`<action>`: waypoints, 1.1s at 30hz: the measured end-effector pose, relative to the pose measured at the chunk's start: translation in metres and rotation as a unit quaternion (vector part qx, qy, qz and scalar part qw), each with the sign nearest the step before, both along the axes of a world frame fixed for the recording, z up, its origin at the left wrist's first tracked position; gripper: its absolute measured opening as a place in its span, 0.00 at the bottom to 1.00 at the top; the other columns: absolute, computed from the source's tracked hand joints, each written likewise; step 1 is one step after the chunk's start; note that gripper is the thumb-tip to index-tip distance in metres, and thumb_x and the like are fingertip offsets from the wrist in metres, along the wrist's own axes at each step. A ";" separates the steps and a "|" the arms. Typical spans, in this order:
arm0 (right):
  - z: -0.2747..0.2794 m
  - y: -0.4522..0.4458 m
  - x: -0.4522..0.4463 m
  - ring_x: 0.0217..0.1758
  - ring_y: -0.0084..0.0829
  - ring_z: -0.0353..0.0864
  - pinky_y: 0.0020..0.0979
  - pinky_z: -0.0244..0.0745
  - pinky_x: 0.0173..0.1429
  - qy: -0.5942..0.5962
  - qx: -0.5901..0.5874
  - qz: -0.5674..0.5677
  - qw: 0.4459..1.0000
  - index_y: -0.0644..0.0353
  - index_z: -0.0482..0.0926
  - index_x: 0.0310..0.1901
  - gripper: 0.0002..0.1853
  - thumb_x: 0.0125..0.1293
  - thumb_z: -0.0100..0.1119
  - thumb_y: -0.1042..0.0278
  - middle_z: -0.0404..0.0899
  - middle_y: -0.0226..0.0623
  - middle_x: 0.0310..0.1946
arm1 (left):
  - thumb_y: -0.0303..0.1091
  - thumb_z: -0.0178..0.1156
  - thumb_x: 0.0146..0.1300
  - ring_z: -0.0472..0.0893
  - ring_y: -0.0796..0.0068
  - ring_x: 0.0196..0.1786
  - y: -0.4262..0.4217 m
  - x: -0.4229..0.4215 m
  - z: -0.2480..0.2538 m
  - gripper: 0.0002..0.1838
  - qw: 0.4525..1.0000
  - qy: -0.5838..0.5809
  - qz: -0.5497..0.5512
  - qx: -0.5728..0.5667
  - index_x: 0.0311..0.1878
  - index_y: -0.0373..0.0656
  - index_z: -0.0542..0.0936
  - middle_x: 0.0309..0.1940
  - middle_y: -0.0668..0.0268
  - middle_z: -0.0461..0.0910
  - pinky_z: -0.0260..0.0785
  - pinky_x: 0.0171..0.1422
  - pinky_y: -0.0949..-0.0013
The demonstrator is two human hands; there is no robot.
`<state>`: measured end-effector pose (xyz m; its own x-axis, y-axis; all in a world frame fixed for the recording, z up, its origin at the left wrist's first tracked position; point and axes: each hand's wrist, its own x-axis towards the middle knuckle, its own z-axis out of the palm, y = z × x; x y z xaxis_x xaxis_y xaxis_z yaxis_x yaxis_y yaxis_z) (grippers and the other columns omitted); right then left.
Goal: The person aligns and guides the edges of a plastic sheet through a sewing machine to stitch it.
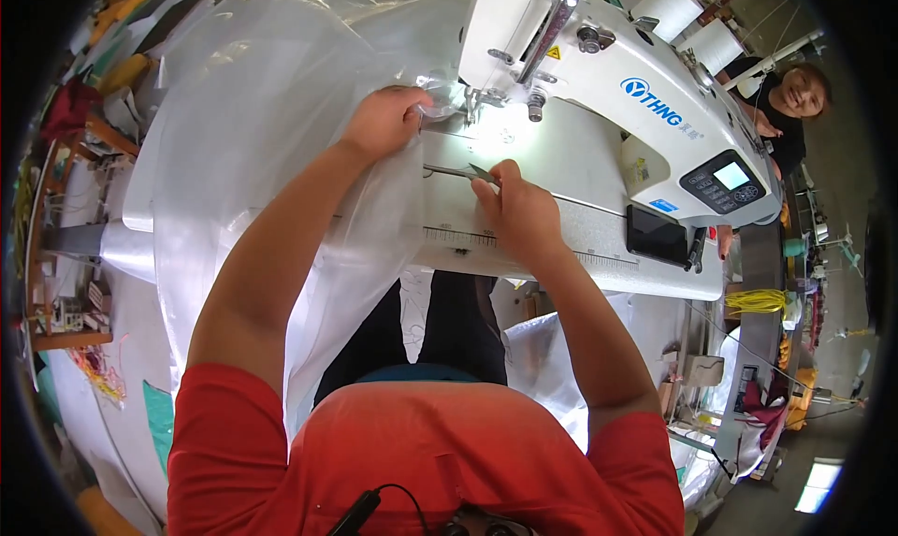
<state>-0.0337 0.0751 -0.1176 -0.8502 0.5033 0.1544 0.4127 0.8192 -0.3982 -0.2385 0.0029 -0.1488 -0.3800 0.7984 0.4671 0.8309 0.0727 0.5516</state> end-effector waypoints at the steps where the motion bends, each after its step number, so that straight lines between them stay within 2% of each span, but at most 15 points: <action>1: -0.001 -0.001 -0.003 0.21 0.44 0.73 0.40 0.67 0.25 0.002 -0.001 0.000 1.000 0.60 0.64 0.30 0.11 0.58 0.45 0.60 0.72 0.42 0.17 | 0.24 0.48 0.45 0.73 0.62 0.32 -0.007 0.002 0.001 0.11 1.000 -0.023 0.009 -0.013 0.34 0.45 0.74 0.29 0.60 0.75 0.66 0.37 0.66; 3: -0.007 -0.001 -0.013 0.21 0.42 0.74 0.38 0.69 0.24 0.027 0.081 0.014 0.996 0.61 0.63 0.32 0.12 0.57 0.46 0.60 0.72 0.41 0.22 | 0.24 0.49 0.45 0.73 0.62 0.31 -0.021 0.007 0.005 0.11 0.999 -0.044 0.016 -0.028 0.34 0.44 0.74 0.28 0.60 0.75 0.66 0.36 0.66; 4: -0.008 0.000 -0.018 0.21 0.42 0.74 0.38 0.69 0.24 0.029 0.080 0.012 0.996 0.61 0.63 0.32 0.12 0.57 0.46 0.60 0.72 0.41 0.22 | 0.24 0.49 0.45 0.73 0.62 0.31 -0.026 0.009 0.006 0.10 0.998 -0.049 0.024 -0.037 0.34 0.44 0.74 0.28 0.60 0.75 0.66 0.36 0.66; 6: -0.009 0.002 -0.028 0.22 0.39 0.75 0.33 0.71 0.24 -0.016 0.125 -0.014 0.992 0.61 0.63 0.34 0.12 0.55 0.48 0.62 0.71 0.41 0.27 | 0.24 0.50 0.46 0.73 0.63 0.31 -0.033 0.014 0.007 0.10 0.997 -0.053 0.027 -0.045 0.34 0.44 0.74 0.28 0.60 0.74 0.66 0.36 0.67; 9: -0.006 0.002 -0.045 0.23 0.36 0.77 0.29 0.72 0.24 -0.087 0.170 -0.058 0.980 0.61 0.62 0.35 0.10 0.54 0.49 0.66 0.71 0.39 0.28 | 0.24 0.50 0.46 0.73 0.64 0.31 -0.041 0.022 0.007 0.10 0.997 -0.075 0.026 -0.012 0.34 0.43 0.74 0.27 0.61 0.74 0.66 0.35 0.67; 12: -0.004 0.004 -0.060 0.27 0.36 0.78 0.30 0.73 0.27 -0.146 0.167 -0.092 0.971 0.62 0.62 0.36 0.10 0.53 0.47 0.70 0.72 0.40 0.30 | 0.24 0.50 0.46 0.73 0.63 0.31 -0.046 0.025 0.009 0.10 0.994 -0.094 0.031 -0.037 0.34 0.42 0.74 0.27 0.61 0.74 0.66 0.36 0.67; 15: 0.002 0.004 -0.069 0.32 0.38 0.77 0.33 0.73 0.31 -0.174 0.125 -0.093 0.972 0.61 0.63 0.38 0.09 0.54 0.45 0.71 0.72 0.40 0.33 | 0.24 0.49 0.46 0.73 0.62 0.30 -0.047 0.027 0.004 0.10 0.996 -0.086 0.017 0.004 0.34 0.42 0.73 0.27 0.61 0.74 0.66 0.35 0.67; 18: 0.006 0.004 -0.069 0.34 0.39 0.77 0.35 0.72 0.34 -0.175 0.082 -0.088 0.977 0.60 0.63 0.39 0.09 0.55 0.43 0.71 0.72 0.41 0.36 | 0.23 0.49 0.46 0.73 0.61 0.30 -0.048 0.028 0.002 0.10 0.997 -0.072 0.010 0.037 0.34 0.42 0.74 0.26 0.60 0.74 0.66 0.35 0.66; 21: 0.000 0.007 -0.062 0.33 0.39 0.77 0.35 0.72 0.34 -0.157 0.077 -0.100 0.980 0.58 0.63 0.39 0.08 0.57 0.41 0.67 0.72 0.41 0.35 | 0.24 0.51 0.46 0.73 0.61 0.30 -0.057 0.027 0.001 0.11 0.998 -0.052 0.023 -0.013 0.36 0.44 0.73 0.26 0.59 0.73 0.66 0.34 0.66; 22: -0.004 0.005 -0.059 0.33 0.39 0.77 0.35 0.72 0.34 -0.152 0.082 -0.104 0.979 0.58 0.63 0.39 0.08 0.57 0.41 0.67 0.72 0.41 0.35 | 0.24 0.52 0.45 0.73 0.61 0.32 -0.061 0.028 -0.001 0.13 0.999 -0.040 0.022 -0.014 0.38 0.44 0.73 0.28 0.59 0.73 0.66 0.36 0.66; 24: -0.008 0.005 -0.045 0.31 0.42 0.75 0.39 0.70 0.34 -0.102 0.086 -0.148 0.980 0.57 0.62 0.37 0.11 0.58 0.42 0.59 0.73 0.42 0.32 | 0.27 0.54 0.45 0.72 0.59 0.37 -0.059 0.029 -0.001 0.16 1.000 0.018 0.000 0.004 0.41 0.44 0.72 0.32 0.57 0.72 0.65 0.42 0.64; 27: -0.011 0.015 -0.022 0.29 0.42 0.75 0.39 0.70 0.33 -0.067 0.107 -0.174 0.977 0.57 0.63 0.37 0.11 0.57 0.44 0.59 0.71 0.41 0.32 | 0.30 0.56 0.45 0.68 0.56 0.44 -0.065 0.037 0.013 0.17 0.995 0.090 0.009 -0.032 0.42 0.43 0.71 0.37 0.56 0.71 0.61 0.49 0.61; 29: -0.011 0.028 -0.006 0.29 0.42 0.75 0.39 0.71 0.33 -0.037 0.113 -0.196 0.974 0.57 0.63 0.37 0.12 0.57 0.44 0.60 0.70 0.40 0.32 | 0.30 0.56 0.44 0.70 0.56 0.41 -0.069 0.032 0.010 0.17 0.996 0.088 0.009 -0.031 0.42 0.43 0.71 0.35 0.57 0.71 0.62 0.47 0.62; 31: -0.010 0.041 0.007 0.34 0.40 0.74 0.37 0.70 0.36 -0.044 0.088 -0.222 0.970 0.57 0.63 0.38 0.11 0.55 0.46 0.62 0.70 0.39 0.34 | 0.30 0.55 0.44 0.71 0.56 0.37 -0.077 0.033 0.019 0.17 0.995 0.034 0.006 -0.090 0.42 0.43 0.71 0.33 0.57 0.72 0.64 0.43 0.61; 33: -0.021 0.063 0.019 0.36 0.39 0.73 0.37 0.69 0.38 -0.047 0.138 -0.232 0.962 0.57 0.64 0.39 0.12 0.54 0.46 0.63 0.69 0.39 0.34 | 0.28 0.55 0.43 0.72 0.55 0.34 -0.089 0.036 0.013 0.17 0.997 0.066 -0.001 -0.047 0.41 0.43 0.71 0.30 0.57 0.72 0.65 0.39 0.61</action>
<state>-0.0143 0.1379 -0.1387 -0.5607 0.7830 0.2692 0.7831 0.6071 -0.1348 -0.2023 -0.0859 -0.1358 -0.3198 0.8417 0.4351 0.8955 0.1185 0.4291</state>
